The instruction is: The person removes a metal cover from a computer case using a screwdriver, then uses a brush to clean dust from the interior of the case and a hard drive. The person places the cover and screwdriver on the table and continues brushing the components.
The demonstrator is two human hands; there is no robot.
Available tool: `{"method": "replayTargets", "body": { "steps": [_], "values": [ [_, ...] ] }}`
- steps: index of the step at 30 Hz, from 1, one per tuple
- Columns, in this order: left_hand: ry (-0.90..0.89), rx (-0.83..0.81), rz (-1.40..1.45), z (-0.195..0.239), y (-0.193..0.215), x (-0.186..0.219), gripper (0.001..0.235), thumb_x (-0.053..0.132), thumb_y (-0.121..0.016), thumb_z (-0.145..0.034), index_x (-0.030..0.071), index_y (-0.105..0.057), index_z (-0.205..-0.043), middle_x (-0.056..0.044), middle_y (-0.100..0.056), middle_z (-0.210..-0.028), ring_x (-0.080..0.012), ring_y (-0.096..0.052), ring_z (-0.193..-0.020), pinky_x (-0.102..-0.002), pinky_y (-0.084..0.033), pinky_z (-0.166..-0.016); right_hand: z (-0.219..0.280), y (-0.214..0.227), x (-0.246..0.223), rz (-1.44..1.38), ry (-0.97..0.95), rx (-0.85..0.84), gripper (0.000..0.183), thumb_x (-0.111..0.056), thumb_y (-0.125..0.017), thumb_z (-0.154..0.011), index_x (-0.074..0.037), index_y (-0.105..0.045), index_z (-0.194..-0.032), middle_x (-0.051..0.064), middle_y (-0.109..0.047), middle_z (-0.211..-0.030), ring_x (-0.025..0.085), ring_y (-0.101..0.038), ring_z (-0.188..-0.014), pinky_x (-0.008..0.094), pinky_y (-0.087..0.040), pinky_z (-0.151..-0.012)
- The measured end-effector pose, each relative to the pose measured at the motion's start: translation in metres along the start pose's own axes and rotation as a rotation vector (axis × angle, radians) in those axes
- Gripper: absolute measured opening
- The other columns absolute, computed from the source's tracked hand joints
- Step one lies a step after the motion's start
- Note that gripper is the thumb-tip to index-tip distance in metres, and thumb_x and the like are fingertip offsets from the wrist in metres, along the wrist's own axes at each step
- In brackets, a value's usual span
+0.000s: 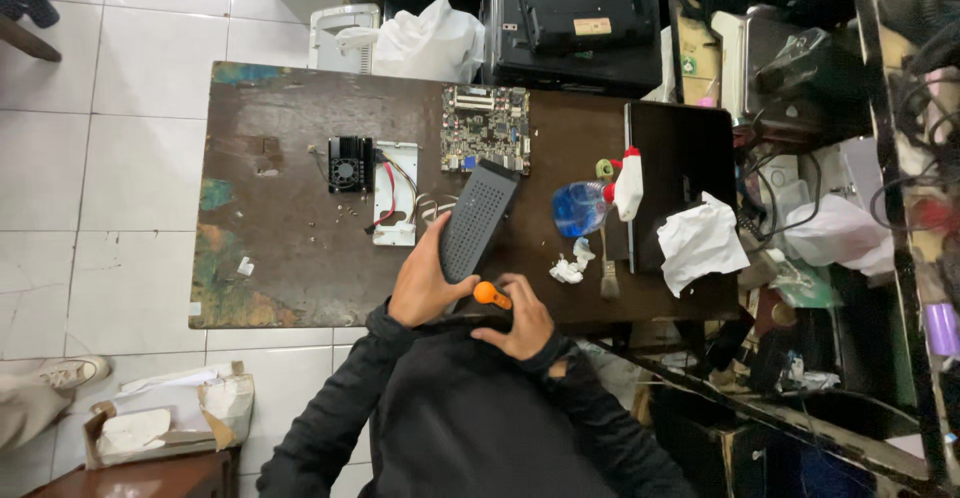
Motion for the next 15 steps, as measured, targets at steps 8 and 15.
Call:
{"method": "replayTargets", "body": {
  "steps": [8,15],
  "values": [
    [-0.059,-0.049,0.024,0.001,-0.04,-0.005,0.102,0.026,-0.078,-0.07,0.012,-0.02,-0.153,-0.027,-0.05,-0.127,-0.0517,-0.051,-0.116,-0.057,-0.046,-0.089,0.005,-0.004,-0.005,0.034,-0.041,0.251,0.076,-0.05,-0.094,-0.049,-0.008,-0.049,-0.094,0.014,-0.045,-0.134,0.038,-0.056,-0.115,0.043,-0.05,-0.09],
    [-0.178,-0.199,0.171,0.005,-0.059,0.019,0.098,0.012,-0.068,-0.077,0.0,-0.009,-0.155,-0.032,-0.047,-0.122,-0.0533,-0.049,-0.112,-0.054,-0.044,-0.088,0.011,0.038,0.003,-0.03,-0.065,0.458,0.098,-0.059,-0.094,-0.043,-0.004,-0.059,-0.116,0.017,-0.064,-0.111,0.037,-0.065,-0.101,0.04,-0.051,-0.087]
  ]
}}
Point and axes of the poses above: each hand's wrist, its own z-axis away from the middle knuckle, its own y-axis out of the back of the hand, x = y × z, the point moved 10 cm from there along -z, towards the middle knuckle
